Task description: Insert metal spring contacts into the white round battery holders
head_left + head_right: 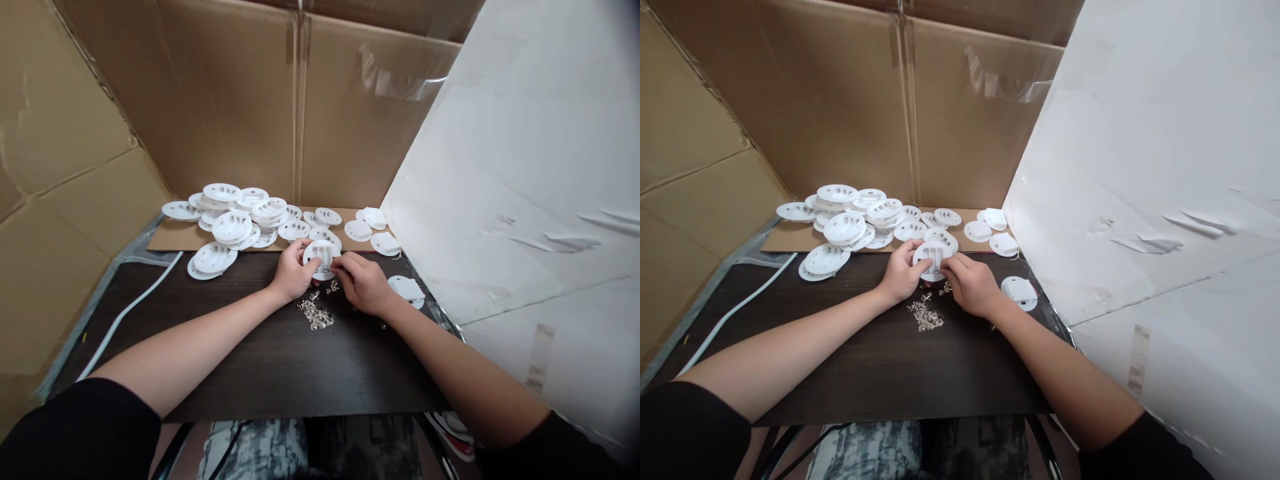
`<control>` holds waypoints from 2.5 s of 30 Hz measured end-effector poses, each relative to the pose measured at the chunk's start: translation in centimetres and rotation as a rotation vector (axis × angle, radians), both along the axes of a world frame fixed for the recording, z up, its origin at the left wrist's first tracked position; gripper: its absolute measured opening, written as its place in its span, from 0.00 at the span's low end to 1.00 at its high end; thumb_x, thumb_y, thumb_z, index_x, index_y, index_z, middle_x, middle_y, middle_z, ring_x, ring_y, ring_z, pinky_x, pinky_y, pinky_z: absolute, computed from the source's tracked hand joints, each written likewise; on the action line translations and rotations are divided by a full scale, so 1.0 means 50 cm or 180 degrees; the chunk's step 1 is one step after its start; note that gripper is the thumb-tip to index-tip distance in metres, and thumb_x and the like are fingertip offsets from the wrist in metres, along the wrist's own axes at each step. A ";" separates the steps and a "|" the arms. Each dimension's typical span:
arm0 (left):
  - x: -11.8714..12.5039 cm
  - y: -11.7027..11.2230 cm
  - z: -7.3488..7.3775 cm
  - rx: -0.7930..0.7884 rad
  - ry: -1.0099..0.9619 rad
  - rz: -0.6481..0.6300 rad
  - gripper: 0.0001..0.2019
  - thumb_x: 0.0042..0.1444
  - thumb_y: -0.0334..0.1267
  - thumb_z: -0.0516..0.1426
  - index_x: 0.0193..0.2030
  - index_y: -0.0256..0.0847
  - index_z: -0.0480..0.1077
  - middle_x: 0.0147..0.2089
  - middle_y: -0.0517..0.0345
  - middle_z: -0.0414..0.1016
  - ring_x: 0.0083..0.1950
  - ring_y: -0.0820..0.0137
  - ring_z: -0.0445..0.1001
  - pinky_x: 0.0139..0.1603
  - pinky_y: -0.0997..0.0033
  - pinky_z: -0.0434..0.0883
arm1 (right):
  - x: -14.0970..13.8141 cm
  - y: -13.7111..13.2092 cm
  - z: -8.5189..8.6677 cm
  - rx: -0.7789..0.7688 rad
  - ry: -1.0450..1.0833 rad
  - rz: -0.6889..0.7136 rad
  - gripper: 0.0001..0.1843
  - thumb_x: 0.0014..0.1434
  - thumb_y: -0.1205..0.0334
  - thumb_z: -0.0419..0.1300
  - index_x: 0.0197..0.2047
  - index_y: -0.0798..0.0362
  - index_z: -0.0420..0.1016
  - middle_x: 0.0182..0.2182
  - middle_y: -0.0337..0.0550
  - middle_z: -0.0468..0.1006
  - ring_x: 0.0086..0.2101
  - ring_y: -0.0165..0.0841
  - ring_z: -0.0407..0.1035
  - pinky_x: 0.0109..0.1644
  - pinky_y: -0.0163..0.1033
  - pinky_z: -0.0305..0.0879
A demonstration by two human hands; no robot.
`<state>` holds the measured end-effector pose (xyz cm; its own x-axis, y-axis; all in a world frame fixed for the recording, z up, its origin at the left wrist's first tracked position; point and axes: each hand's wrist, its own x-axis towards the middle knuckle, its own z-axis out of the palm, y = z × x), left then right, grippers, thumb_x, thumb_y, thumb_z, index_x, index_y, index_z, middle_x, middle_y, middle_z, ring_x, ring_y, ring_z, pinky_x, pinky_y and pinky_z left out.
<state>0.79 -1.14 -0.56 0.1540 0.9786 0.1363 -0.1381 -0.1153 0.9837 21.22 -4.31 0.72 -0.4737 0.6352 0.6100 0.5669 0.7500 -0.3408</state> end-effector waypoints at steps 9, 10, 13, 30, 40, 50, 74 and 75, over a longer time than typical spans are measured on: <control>-0.001 0.000 0.003 -0.0097 -0.0018 -0.0006 0.20 0.54 0.37 0.69 0.50 0.40 0.67 0.34 0.59 0.80 0.20 0.70 0.75 0.17 0.71 0.72 | 0.008 0.001 0.011 0.0112 -0.0306 0.0046 0.10 0.79 0.65 0.52 0.50 0.50 0.76 0.41 0.49 0.80 0.37 0.37 0.73 0.39 0.41 0.70; -0.001 0.000 0.004 -0.0092 -0.0009 -0.0007 0.20 0.54 0.37 0.69 0.50 0.40 0.67 0.34 0.59 0.80 0.20 0.70 0.75 0.17 0.71 0.72 | 0.009 0.001 0.011 0.0142 -0.0374 0.0047 0.10 0.79 0.65 0.52 0.50 0.50 0.75 0.41 0.49 0.80 0.37 0.37 0.73 0.39 0.41 0.69; 0.001 -0.002 0.007 -0.0092 -0.0015 -0.0016 0.20 0.54 0.37 0.69 0.50 0.40 0.67 0.33 0.60 0.79 0.21 0.70 0.75 0.17 0.72 0.72 | 0.012 0.000 0.010 0.0249 -0.0632 0.0007 0.11 0.78 0.66 0.52 0.50 0.51 0.76 0.41 0.48 0.80 0.36 0.36 0.72 0.36 0.40 0.65; -0.001 -0.007 0.001 0.0144 0.0056 -0.0128 0.22 0.55 0.41 0.71 0.51 0.41 0.67 0.35 0.58 0.80 0.24 0.71 0.76 0.21 0.73 0.73 | 0.010 -0.003 0.013 -0.0079 -0.0544 0.0105 0.08 0.77 0.65 0.54 0.47 0.50 0.74 0.40 0.47 0.78 0.35 0.36 0.70 0.37 0.41 0.64; -0.001 -0.010 0.000 0.0321 0.0159 -0.0020 0.18 0.56 0.40 0.70 0.46 0.41 0.67 0.33 0.59 0.79 0.26 0.71 0.76 0.24 0.75 0.72 | 0.008 -0.005 0.015 -0.0179 -0.0549 0.0106 0.07 0.76 0.66 0.52 0.46 0.49 0.71 0.40 0.47 0.77 0.35 0.36 0.69 0.37 0.41 0.64; 0.000 -0.010 0.000 0.0364 0.0181 -0.0046 0.21 0.54 0.40 0.72 0.47 0.40 0.67 0.37 0.55 0.81 0.32 0.69 0.80 0.30 0.72 0.77 | 0.008 -0.007 0.016 -0.0267 -0.0447 0.0078 0.06 0.73 0.68 0.55 0.45 0.49 0.72 0.40 0.46 0.77 0.36 0.37 0.71 0.38 0.42 0.66; -0.007 0.003 -0.002 0.0308 -0.0143 -0.0332 0.23 0.56 0.47 0.72 0.49 0.41 0.68 0.40 0.56 0.78 0.36 0.66 0.78 0.31 0.65 0.82 | 0.000 0.019 -0.021 -0.1662 0.1150 -0.0259 0.17 0.67 0.49 0.68 0.53 0.50 0.78 0.36 0.43 0.82 0.30 0.35 0.73 0.36 0.43 0.70; -0.007 0.003 -0.003 0.0367 -0.0090 -0.0308 0.22 0.56 0.46 0.72 0.49 0.40 0.69 0.40 0.56 0.78 0.36 0.66 0.78 0.32 0.65 0.82 | -0.002 0.021 -0.025 -0.1734 0.1225 -0.0181 0.16 0.68 0.48 0.68 0.51 0.50 0.79 0.35 0.43 0.83 0.31 0.36 0.74 0.37 0.43 0.71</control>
